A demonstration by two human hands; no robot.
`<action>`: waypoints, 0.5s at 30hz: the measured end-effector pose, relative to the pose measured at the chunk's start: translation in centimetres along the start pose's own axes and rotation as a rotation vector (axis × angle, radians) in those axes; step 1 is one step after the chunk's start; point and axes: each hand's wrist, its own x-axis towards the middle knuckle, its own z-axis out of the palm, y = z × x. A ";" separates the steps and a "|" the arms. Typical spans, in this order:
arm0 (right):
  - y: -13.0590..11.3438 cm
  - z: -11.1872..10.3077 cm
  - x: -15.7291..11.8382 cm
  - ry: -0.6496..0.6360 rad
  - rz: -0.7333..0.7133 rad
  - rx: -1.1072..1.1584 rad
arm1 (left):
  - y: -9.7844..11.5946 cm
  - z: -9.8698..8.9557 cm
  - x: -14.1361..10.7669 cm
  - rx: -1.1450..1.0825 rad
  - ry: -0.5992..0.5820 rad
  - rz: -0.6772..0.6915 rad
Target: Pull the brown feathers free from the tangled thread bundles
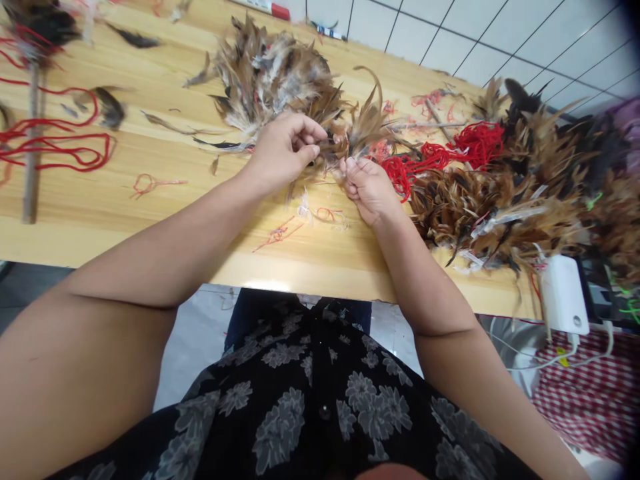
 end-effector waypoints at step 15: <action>-1.0 -0.7 -1.0 -0.198 0.025 0.179 | -0.7 0.3 0.0 0.187 -0.202 0.110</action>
